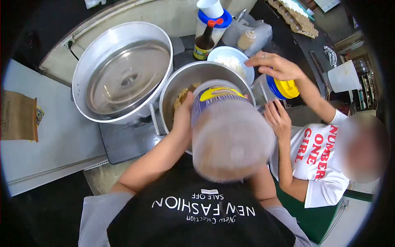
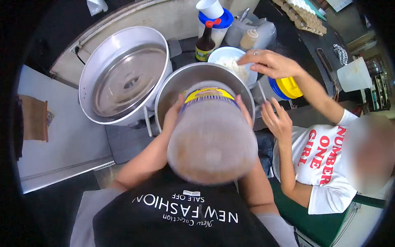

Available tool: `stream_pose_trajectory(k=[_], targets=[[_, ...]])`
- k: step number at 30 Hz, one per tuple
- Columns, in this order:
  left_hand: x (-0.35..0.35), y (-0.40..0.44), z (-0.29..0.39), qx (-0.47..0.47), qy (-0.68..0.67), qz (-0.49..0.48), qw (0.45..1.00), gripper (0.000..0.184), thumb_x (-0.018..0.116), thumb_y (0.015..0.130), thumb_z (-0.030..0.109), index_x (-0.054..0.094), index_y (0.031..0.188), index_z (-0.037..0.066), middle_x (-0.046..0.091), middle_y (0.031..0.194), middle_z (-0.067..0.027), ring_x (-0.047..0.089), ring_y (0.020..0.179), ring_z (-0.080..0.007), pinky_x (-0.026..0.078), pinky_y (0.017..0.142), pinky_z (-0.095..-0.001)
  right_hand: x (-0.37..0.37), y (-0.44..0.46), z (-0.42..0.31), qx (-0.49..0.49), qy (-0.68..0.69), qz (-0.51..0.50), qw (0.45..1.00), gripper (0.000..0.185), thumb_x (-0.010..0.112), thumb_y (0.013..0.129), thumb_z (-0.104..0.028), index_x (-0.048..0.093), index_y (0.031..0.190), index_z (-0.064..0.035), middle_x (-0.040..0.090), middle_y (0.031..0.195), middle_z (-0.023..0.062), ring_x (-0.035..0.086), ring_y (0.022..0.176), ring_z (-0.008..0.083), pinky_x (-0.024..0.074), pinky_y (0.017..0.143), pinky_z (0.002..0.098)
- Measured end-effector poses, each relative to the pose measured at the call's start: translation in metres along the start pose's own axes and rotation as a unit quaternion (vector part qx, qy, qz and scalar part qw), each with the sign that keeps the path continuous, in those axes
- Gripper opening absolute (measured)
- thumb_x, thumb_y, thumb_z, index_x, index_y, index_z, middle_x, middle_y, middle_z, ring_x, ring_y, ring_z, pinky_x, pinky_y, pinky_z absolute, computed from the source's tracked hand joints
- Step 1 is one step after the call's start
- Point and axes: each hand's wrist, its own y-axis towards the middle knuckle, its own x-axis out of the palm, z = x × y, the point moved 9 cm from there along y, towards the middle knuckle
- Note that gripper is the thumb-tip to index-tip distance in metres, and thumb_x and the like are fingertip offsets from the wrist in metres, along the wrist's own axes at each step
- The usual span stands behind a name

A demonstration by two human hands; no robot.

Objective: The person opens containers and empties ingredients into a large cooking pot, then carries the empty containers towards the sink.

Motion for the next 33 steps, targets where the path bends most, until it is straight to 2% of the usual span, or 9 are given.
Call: stream_pose_trajectory(k=[6,8,9,12,15,18,23,30,33], targets=[[-0.012,0.011,-0.021,-0.043,-0.071,-0.038,0.996,0.050,0.030,0.103,0.038,0.053,0.127,0.001,0.060,0.122,-0.0152,0.058,0.111,-0.0272,0.045,0.099,-0.0393,0.015,0.008,0.008,0.024,0.011,-0.012,1.000,0.047,0.055,0.094,-0.041,0.060,0.116,-0.0003,0.065,0.107,0.0145,0.064,0.092,0.0251,0.0536,0.082,0.0382],[-0.026,0.036,-0.017,0.004,-0.091,-0.086,0.992,0.048,0.030,0.103,0.035,0.052,0.129,0.002,0.060,0.122,-0.0149,0.057,0.113,-0.0272,0.044,0.099,-0.0395,0.008,0.028,0.008,0.009,0.013,-0.025,1.000,0.047,0.055,0.094,-0.041,0.060,0.117,-0.0007,0.065,0.108,0.0144,0.064,0.093,0.0251,0.0536,0.082,0.0382],[-0.014,0.029,-0.003,0.098,0.031,-0.141,0.985,0.045,0.030,0.103,0.030,0.052,0.129,0.002,0.061,0.121,-0.0139,0.058,0.112,-0.0255,0.045,0.098,-0.0384,0.005,0.034,0.010,-0.009,0.014,-0.026,1.000,0.047,0.055,0.094,-0.041,0.059,0.118,-0.0009,0.065,0.108,0.0143,0.064,0.094,0.0250,0.0536,0.082,0.0383],[-0.014,0.025,-0.009,0.068,-0.066,-0.097,0.991,0.042,0.032,0.102,0.026,0.053,0.126,0.000,0.062,0.118,-0.0131,0.060,0.108,-0.0233,0.047,0.096,-0.0371,0.001,0.038,0.007,-0.050,0.011,-0.035,0.998,0.047,0.055,0.094,-0.041,0.059,0.119,-0.0014,0.064,0.110,0.0141,0.063,0.095,0.0249,0.0535,0.083,0.0383],[-0.009,0.026,-0.005,0.026,-0.061,-0.038,0.997,0.040,0.033,0.102,0.026,0.054,0.122,-0.001,0.061,0.117,-0.0135,0.061,0.104,-0.0233,0.048,0.093,-0.0366,0.013,0.016,-0.009,-0.086,0.012,-0.055,0.995,0.047,0.055,0.094,-0.041,0.058,0.120,-0.0020,0.063,0.112,0.0139,0.063,0.097,0.0247,0.0534,0.084,0.0383],[0.028,0.020,0.009,0.020,-0.057,-0.060,0.996,0.039,0.033,0.102,0.026,0.054,0.121,-0.002,0.061,0.116,-0.0152,0.061,0.103,-0.0247,0.049,0.092,-0.0377,0.027,-0.013,-0.045,-0.167,-0.002,-0.103,0.980,0.047,0.054,0.094,-0.041,0.057,0.121,-0.0025,0.063,0.113,0.0137,0.062,0.098,0.0246,0.0533,0.085,0.0384],[0.040,0.026,0.024,0.079,-0.014,-0.038,0.996,0.039,0.035,0.101,0.025,0.051,0.123,-0.003,0.060,0.116,-0.0163,0.061,0.104,-0.0247,0.049,0.092,-0.0383,0.022,-0.025,-0.080,-0.242,-0.022,-0.145,0.959,0.047,0.054,0.094,-0.040,0.056,0.123,-0.0034,0.061,0.116,0.0134,0.062,0.101,0.0244,0.0532,0.086,0.0385],[0.077,-0.017,0.038,0.112,0.092,0.005,0.989,0.039,0.035,0.102,0.025,0.054,0.121,-0.003,0.062,0.111,-0.0158,0.060,0.105,-0.0237,0.047,0.091,-0.0371,0.011,-0.027,-0.096,-0.255,-0.039,-0.161,0.953,0.048,0.053,0.095,-0.040,0.054,0.126,-0.0047,0.060,0.120,0.0129,0.061,0.104,0.0241,0.0530,0.087,0.0386],[0.066,-0.010,0.043,0.169,0.189,0.026,0.967,0.040,0.035,0.101,0.026,0.058,0.115,-0.004,0.063,0.109,-0.0156,0.060,0.103,-0.0237,0.046,0.089,-0.0370,0.006,-0.029,-0.106,-0.256,-0.042,-0.173,0.950,0.048,0.053,0.095,-0.040,0.053,0.128,-0.0052,0.059,0.121,0.0127,0.060,0.106,0.0239,0.0529,0.088,0.0386]])
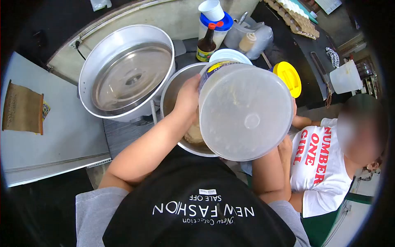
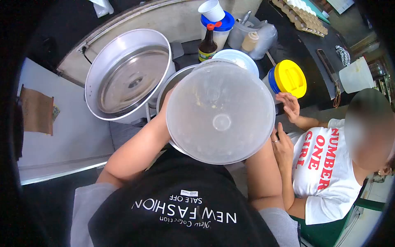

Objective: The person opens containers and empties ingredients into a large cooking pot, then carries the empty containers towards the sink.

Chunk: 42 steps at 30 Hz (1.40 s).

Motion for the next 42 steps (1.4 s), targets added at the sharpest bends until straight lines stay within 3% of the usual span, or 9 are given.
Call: stream_pose_trajectory(k=[10,18,21,24,27,30,33,34,42], targets=[[-0.027,0.050,-0.017,0.174,0.248,-0.020,0.953,0.028,0.059,0.084,0.016,0.063,0.104,-0.004,0.061,0.110,-0.0258,0.058,0.103,-0.0374,0.045,0.088,-0.0400,-0.019,0.017,0.026,0.116,-0.049,-0.050,0.991,0.049,0.052,0.095,-0.039,0.050,0.132,-0.0070,0.057,0.127,0.0121,0.059,0.111,0.0235,0.0526,0.090,0.0388],[-0.077,0.077,-0.062,0.109,0.264,0.103,0.953,0.038,0.056,0.088,0.024,0.061,0.113,-0.004,0.063,0.108,-0.0242,0.060,0.104,-0.0343,0.046,0.088,-0.0386,-0.048,0.052,0.060,0.198,0.006,-0.050,0.979,0.048,0.053,0.095,-0.037,0.050,0.133,-0.0076,0.056,0.128,0.0114,0.058,0.112,0.0227,0.0526,0.090,0.0381],[-0.073,0.070,-0.057,0.095,0.259,0.156,0.949,0.046,0.052,0.091,0.023,0.050,0.130,-0.002,0.061,0.116,-0.0222,0.060,0.106,-0.0299,0.046,0.088,-0.0375,-0.050,0.053,0.060,0.225,0.060,-0.037,0.972,0.047,0.054,0.095,-0.035,0.050,0.132,-0.0073,0.057,0.127,0.0111,0.058,0.111,0.0222,0.0528,0.089,0.0374],[-0.040,0.048,-0.052,0.048,0.113,0.130,0.984,0.059,0.053,0.093,0.026,0.032,0.143,0.002,0.055,0.126,-0.0216,0.060,0.105,-0.0300,0.046,0.089,-0.0395,-0.054,0.053,0.057,0.253,0.116,-0.014,0.961,0.045,0.055,0.094,-0.033,0.051,0.131,-0.0070,0.058,0.125,0.0107,0.058,0.110,0.0217,0.0530,0.088,0.0367],[-0.035,0.048,-0.047,0.014,0.167,0.115,0.979,0.073,0.058,0.092,0.027,0.018,0.149,0.006,0.049,0.133,-0.0206,0.060,0.102,-0.0296,0.047,0.087,-0.0434,-0.060,0.048,0.052,0.254,0.121,0.028,0.959,0.043,0.056,0.094,-0.030,0.052,0.130,-0.0067,0.058,0.124,0.0105,0.058,0.109,0.0210,0.0532,0.088,0.0360],[0.003,0.011,-0.031,-0.050,0.237,0.100,0.965,0.087,0.065,0.089,0.035,0.010,0.151,0.009,0.038,0.143,-0.0238,0.046,0.125,-0.0417,0.026,0.104,-0.0625,-0.040,0.026,0.018,0.152,-0.016,-0.054,0.987,0.045,0.055,0.095,-0.031,0.049,0.133,-0.0070,0.057,0.128,0.0115,0.058,0.113,0.0214,0.0525,0.092,0.0381],[0.009,0.012,-0.033,-0.062,0.248,0.093,0.962,0.097,0.068,0.086,0.039,0.003,0.152,0.010,0.028,0.150,-0.0251,0.037,0.129,-0.0509,0.009,0.104,-0.0703,-0.043,0.014,0.008,0.137,0.020,-0.074,0.988,0.050,0.053,0.095,-0.035,0.046,0.136,-0.0077,0.054,0.132,0.0124,0.055,0.117,0.0230,0.0505,0.095,0.0402],[0.010,0.014,-0.033,-0.059,0.252,0.084,0.962,0.103,0.071,0.083,0.040,0.001,0.152,0.010,0.027,0.150,-0.0254,0.038,0.127,-0.0523,0.011,0.104,-0.0704,-0.047,0.014,0.006,0.132,0.028,-0.074,0.988,0.051,0.052,0.095,-0.036,0.045,0.137,-0.0078,0.053,0.133,0.0125,0.055,0.118,0.0235,0.0499,0.096,0.0406],[-0.003,0.016,-0.032,-0.028,0.299,0.090,0.949,0.101,0.072,0.082,0.035,0.004,0.151,0.009,0.054,0.129,-0.0199,0.058,0.112,-0.0352,0.023,0.101,-0.0649,-0.068,0.024,0.009,0.108,0.063,-0.078,0.989,0.059,0.047,0.096,-0.044,0.038,0.142,-0.0088,0.046,0.140,0.0137,0.049,0.125,0.0268,0.0447,0.102,0.0443]])
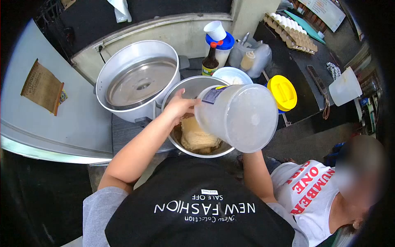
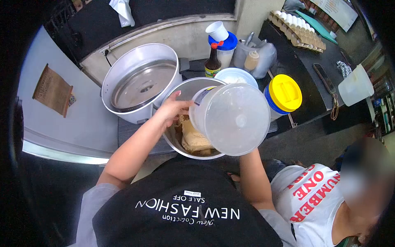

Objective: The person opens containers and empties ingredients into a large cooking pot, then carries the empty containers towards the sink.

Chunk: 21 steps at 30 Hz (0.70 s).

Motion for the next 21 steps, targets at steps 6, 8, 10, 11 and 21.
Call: stream_pose_trajectory(k=[6,8,10,11,21], targets=[[-0.032,0.016,-0.012,0.042,-0.001,-0.026,0.999,0.067,0.061,0.091,0.030,0.030,0.141,-0.001,0.066,0.107,-0.0164,0.064,0.096,-0.0254,0.043,0.090,-0.0415,0.030,0.001,0.007,-0.009,-0.016,-0.049,0.999,0.060,0.046,0.096,-0.044,0.036,0.144,-0.0089,0.046,0.140,0.0143,0.048,0.127,0.0276,0.0436,0.104,0.0466],[-0.040,0.020,-0.018,0.072,0.087,-0.032,0.993,0.049,0.046,0.098,0.040,0.053,0.124,-0.001,0.068,0.104,-0.0138,0.060,0.101,-0.0212,0.042,0.094,-0.0338,0.014,0.008,0.014,0.014,0.076,0.011,0.997,0.057,0.047,0.096,-0.040,0.038,0.142,-0.0080,0.048,0.138,0.0140,0.050,0.123,0.0273,0.0460,0.100,0.0454],[-0.036,0.024,-0.035,0.047,0.081,-0.046,0.995,0.054,0.040,0.099,0.046,0.055,0.123,0.000,0.068,0.105,-0.0133,0.058,0.104,-0.0218,0.039,0.097,-0.0355,0.003,0.011,0.017,0.011,0.080,0.037,0.996,0.056,0.048,0.096,-0.040,0.039,0.141,-0.0077,0.049,0.137,0.0139,0.051,0.122,0.0272,0.0468,0.099,0.0455],[-0.033,0.027,-0.044,0.031,0.077,-0.053,0.995,0.057,0.038,0.099,0.049,0.056,0.122,0.000,0.068,0.106,-0.0130,0.057,0.106,-0.0221,0.037,0.099,-0.0363,-0.002,0.012,0.017,0.008,0.070,0.044,0.997,0.056,0.048,0.096,-0.040,0.040,0.141,-0.0075,0.049,0.137,0.0139,0.051,0.122,0.0271,0.0472,0.098,0.0455],[-0.028,0.037,-0.064,0.027,-0.056,-0.048,0.997,0.065,0.033,0.098,0.057,0.063,0.113,0.001,0.066,0.107,-0.0131,0.055,0.101,-0.0241,0.037,0.096,-0.0371,-0.026,0.009,0.043,-0.037,-0.054,0.139,0.988,0.054,0.053,0.094,-0.039,0.046,0.135,-0.0059,0.053,0.132,0.0134,0.056,0.116,0.0267,0.0512,0.093,0.0459]])
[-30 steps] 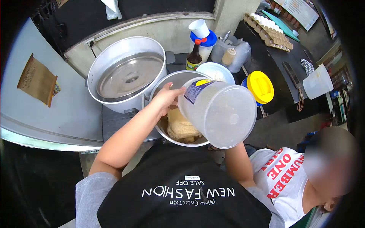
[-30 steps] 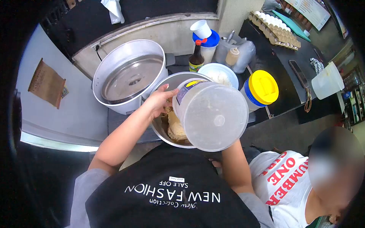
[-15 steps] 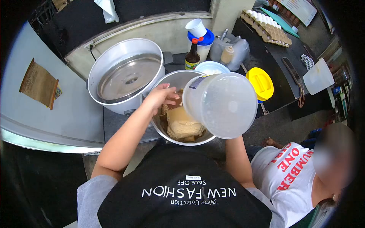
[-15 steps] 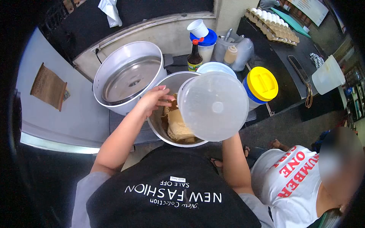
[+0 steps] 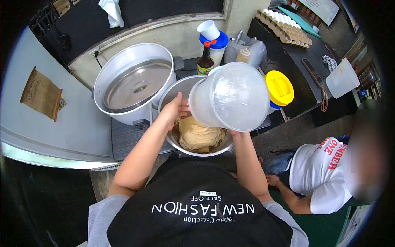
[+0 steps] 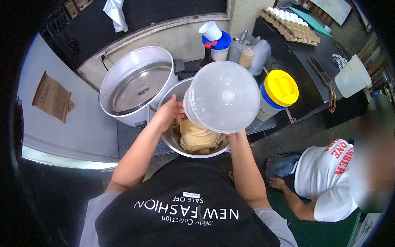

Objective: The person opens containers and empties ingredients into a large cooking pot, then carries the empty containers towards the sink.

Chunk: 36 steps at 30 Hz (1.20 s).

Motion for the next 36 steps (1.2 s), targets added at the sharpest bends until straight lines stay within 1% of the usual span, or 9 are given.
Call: stream_pose_trajectory(k=[6,10,11,14,15,22,24,31,36], targets=[[-0.033,-0.015,-0.024,0.175,0.138,0.083,0.971,0.057,0.037,0.099,0.050,0.068,0.096,0.002,0.065,0.101,-0.0091,0.057,0.095,-0.0245,0.041,0.092,-0.0367,-0.019,-0.005,-0.005,-0.038,0.017,-0.048,0.998,0.052,0.052,0.094,-0.037,0.046,0.135,-0.0052,0.052,0.133,0.0141,0.055,0.117,0.0272,0.0507,0.093,0.0456],[-0.017,-0.062,-0.009,0.312,0.374,0.186,0.853,0.031,0.060,0.091,0.029,0.064,0.105,0.002,0.061,0.112,-0.0144,0.062,0.087,-0.0266,0.046,0.086,-0.0349,-0.019,-0.012,-0.029,-0.065,0.027,-0.073,0.995,0.052,0.052,0.095,-0.036,0.045,0.135,-0.0048,0.052,0.133,0.0146,0.055,0.117,0.0276,0.0504,0.094,0.0454],[-0.013,-0.065,-0.014,0.287,0.380,0.167,0.864,0.029,0.064,0.086,0.020,0.062,0.110,0.004,0.055,0.122,-0.0172,0.060,0.100,-0.0314,0.044,0.093,-0.0386,-0.020,-0.015,-0.030,-0.067,0.026,-0.074,0.995,0.051,0.052,0.095,-0.036,0.045,0.135,-0.0046,0.051,0.133,0.0147,0.054,0.118,0.0277,0.0503,0.094,0.0453],[0.010,-0.087,-0.012,0.407,0.573,0.174,0.689,0.026,0.063,0.085,0.015,0.062,0.108,0.004,0.052,0.125,-0.0188,0.053,0.115,-0.0358,0.041,0.098,-0.0415,-0.020,-0.019,-0.025,-0.063,0.021,-0.067,0.996,0.051,0.052,0.095,-0.035,0.045,0.135,-0.0043,0.051,0.133,0.0151,0.054,0.118,0.0279,0.0500,0.094,0.0452],[0.011,-0.088,-0.017,0.401,0.591,0.164,0.681,0.023,0.060,0.083,0.007,0.062,0.106,0.003,0.049,0.128,-0.0203,0.045,0.124,-0.0385,0.039,0.101,-0.0430,-0.020,-0.020,-0.023,-0.060,0.017,-0.062,0.996,0.051,0.052,0.095,-0.034,0.045,0.135,-0.0042,0.051,0.134,0.0152,0.054,0.118,0.0280,0.0499,0.094,0.0451],[-0.008,-0.099,0.003,0.452,0.365,0.104,0.807,0.021,0.051,0.078,-0.008,0.062,0.094,0.000,0.054,0.112,-0.0185,0.054,0.111,-0.0377,0.038,0.102,-0.0467,-0.004,-0.031,-0.021,-0.048,-0.020,-0.012,0.999,0.049,0.051,0.096,-0.032,0.045,0.135,-0.0034,0.050,0.134,0.0160,0.053,0.119,0.0286,0.0493,0.095,0.0448],[-0.003,-0.102,0.008,0.473,0.419,0.098,0.769,0.022,0.050,0.074,-0.008,0.061,0.091,0.002,0.057,0.105,-0.0154,0.054,0.110,-0.0359,0.031,0.106,-0.0563,0.002,-0.035,-0.020,-0.044,-0.035,0.012,0.998,0.049,0.051,0.096,-0.031,0.045,0.135,-0.0032,0.050,0.134,0.0163,0.053,0.119,0.0288,0.0492,0.095,0.0447],[-0.006,-0.097,0.010,0.458,0.451,0.040,0.765,0.020,0.054,0.071,-0.001,0.063,0.087,0.008,0.057,0.107,-0.0105,0.054,0.111,-0.0300,0.025,0.108,-0.0569,0.001,-0.034,0.022,0.017,-0.066,0.130,0.989,0.049,0.053,0.095,-0.031,0.045,0.135,-0.0037,0.050,0.135,0.0158,0.052,0.121,0.0297,0.0480,0.096,0.0457],[-0.021,-0.102,0.013,0.520,0.376,0.048,0.765,0.022,0.054,0.070,-0.001,0.064,0.087,0.009,0.055,0.111,-0.0116,0.054,0.110,-0.0303,0.026,0.107,-0.0570,0.008,-0.044,0.028,-0.073,-0.020,0.130,0.989,0.048,0.054,0.095,-0.029,0.045,0.135,-0.0038,0.054,0.131,0.0138,0.054,0.118,0.0281,0.0487,0.095,0.0448]])
